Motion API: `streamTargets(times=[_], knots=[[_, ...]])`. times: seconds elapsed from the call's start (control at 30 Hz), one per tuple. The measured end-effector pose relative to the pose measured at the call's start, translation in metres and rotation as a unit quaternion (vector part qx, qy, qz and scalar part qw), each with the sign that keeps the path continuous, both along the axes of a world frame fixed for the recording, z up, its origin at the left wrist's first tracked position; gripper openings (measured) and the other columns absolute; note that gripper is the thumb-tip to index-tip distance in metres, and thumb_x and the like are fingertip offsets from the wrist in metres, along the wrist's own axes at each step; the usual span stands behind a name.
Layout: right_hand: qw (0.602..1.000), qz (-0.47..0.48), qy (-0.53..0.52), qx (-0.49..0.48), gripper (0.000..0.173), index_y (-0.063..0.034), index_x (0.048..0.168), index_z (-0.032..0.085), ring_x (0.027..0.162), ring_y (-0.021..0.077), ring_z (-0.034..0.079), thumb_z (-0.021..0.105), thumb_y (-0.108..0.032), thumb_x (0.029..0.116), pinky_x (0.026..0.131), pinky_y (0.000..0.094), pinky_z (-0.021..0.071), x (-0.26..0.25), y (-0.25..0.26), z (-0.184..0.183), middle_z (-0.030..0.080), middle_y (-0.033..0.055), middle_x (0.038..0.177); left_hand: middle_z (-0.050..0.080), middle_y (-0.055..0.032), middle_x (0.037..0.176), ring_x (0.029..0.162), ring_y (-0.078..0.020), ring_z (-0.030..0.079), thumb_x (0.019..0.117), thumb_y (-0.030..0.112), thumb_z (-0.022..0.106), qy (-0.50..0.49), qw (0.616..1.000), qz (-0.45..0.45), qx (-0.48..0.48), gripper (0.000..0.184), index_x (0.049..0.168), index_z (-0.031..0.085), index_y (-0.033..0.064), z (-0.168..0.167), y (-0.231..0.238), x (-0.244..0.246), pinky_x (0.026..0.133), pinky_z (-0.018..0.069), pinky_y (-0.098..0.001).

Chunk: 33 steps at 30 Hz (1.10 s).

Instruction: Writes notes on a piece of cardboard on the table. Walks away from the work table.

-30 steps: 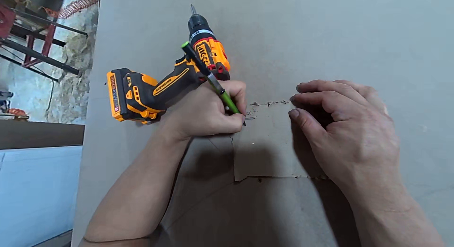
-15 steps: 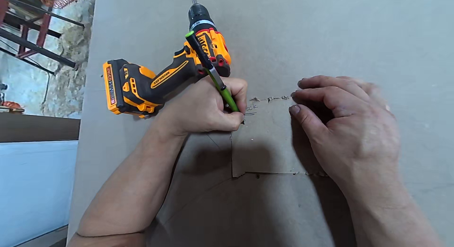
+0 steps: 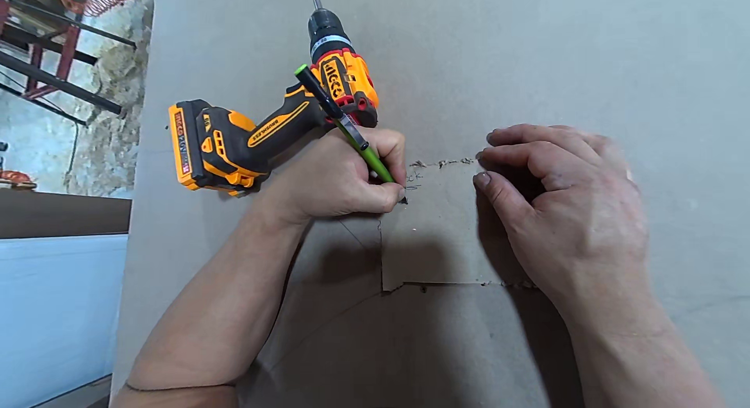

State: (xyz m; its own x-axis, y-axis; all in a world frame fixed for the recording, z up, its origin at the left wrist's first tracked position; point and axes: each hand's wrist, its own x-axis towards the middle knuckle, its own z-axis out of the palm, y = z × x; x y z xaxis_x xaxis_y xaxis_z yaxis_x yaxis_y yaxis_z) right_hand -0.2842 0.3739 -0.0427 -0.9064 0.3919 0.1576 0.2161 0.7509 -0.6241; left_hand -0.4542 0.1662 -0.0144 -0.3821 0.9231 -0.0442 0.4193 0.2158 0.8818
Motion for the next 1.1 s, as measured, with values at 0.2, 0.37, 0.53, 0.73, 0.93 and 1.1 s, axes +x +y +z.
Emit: streamTargets(times=[0.2,0.37,0.53,0.73,0.93,1.1], knots=[[1.000,-0.003,0.001,-0.006,0.021,-0.0293,0.110,0.078,0.135,0.0150,0.051,0.064,-0.040,0.0979,0.111,0.0431,0.0391,0.000,0.000,-0.001,0.065,-0.0145,0.135,0.069,-0.0007,0.080,0.069,-0.0086,0.064,0.0809,0.009,0.069,0.007,1.000,0.012,0.003,0.005,0.082,0.065,0.0120,-0.002,0.002,0.004,0.055,0.0514,-0.0238],[1.000,-0.005,0.002,-0.004,0.020,-0.0298,0.110,0.078,0.134,0.0151,0.052,0.064,-0.039,0.0976,0.110,0.0429,0.0395,-0.001,0.000,-0.001,0.065,-0.0151,0.135,0.070,-0.0003,0.080,0.068,-0.0083,0.064,0.0831,0.014,0.070,-0.001,1.000,0.018,-0.006,0.005,0.083,0.066,0.0130,-0.001,0.002,0.001,0.054,0.0506,-0.0235],[1.000,-0.007,0.003,-0.004,0.020,-0.0297,0.109,0.078,0.135,0.0155,0.051,0.064,-0.039,0.0977,0.111,0.0433,0.0384,-0.002,-0.001,-0.001,0.066,-0.0151,0.134,0.069,-0.0012,0.080,0.068,-0.0091,0.065,0.0832,0.012,0.070,-0.013,1.000,0.001,-0.005,0.005,0.084,0.065,0.0117,-0.001,0.001,-0.001,0.055,0.0516,-0.0235],[1.000,-0.004,-0.005,-0.007,0.022,-0.0301,0.111,0.077,0.136,0.0151,0.050,0.062,-0.039,0.0986,0.112,0.0438,0.0377,-0.002,0.000,-0.001,0.064,-0.0155,0.136,0.070,-0.0013,0.081,0.069,-0.0085,0.065,0.0834,0.011,0.072,-0.017,1.000,0.003,0.010,0.005,0.084,0.067,0.0108,-0.003,0.001,0.000,0.056,0.0518,-0.0224],[1.000,-0.003,0.001,-0.007,0.021,-0.0293,0.110,0.077,0.136,0.0149,0.050,0.063,-0.038,0.0983,0.113,0.0439,0.0371,-0.002,0.000,-0.001,0.065,-0.0152,0.136,0.072,-0.0049,0.084,0.067,-0.0102,0.067,0.0867,0.013,0.074,-0.044,0.998,-0.004,0.046,0.009,0.089,0.068,0.0070,-0.001,0.007,-0.001,0.055,0.0553,-0.0234],[1.000,-0.004,-0.002,-0.005,0.021,-0.0298,0.110,0.077,0.136,0.0148,0.051,0.061,-0.038,0.0986,0.112,0.0435,0.0373,-0.002,0.000,-0.001,0.065,-0.0154,0.136,0.064,-0.0013,0.076,0.066,-0.0085,0.061,0.0798,0.007,0.065,-0.029,0.999,-0.018,0.037,0.006,0.082,0.061,0.0099,-0.004,0.019,0.006,0.054,0.0486,-0.0228]])
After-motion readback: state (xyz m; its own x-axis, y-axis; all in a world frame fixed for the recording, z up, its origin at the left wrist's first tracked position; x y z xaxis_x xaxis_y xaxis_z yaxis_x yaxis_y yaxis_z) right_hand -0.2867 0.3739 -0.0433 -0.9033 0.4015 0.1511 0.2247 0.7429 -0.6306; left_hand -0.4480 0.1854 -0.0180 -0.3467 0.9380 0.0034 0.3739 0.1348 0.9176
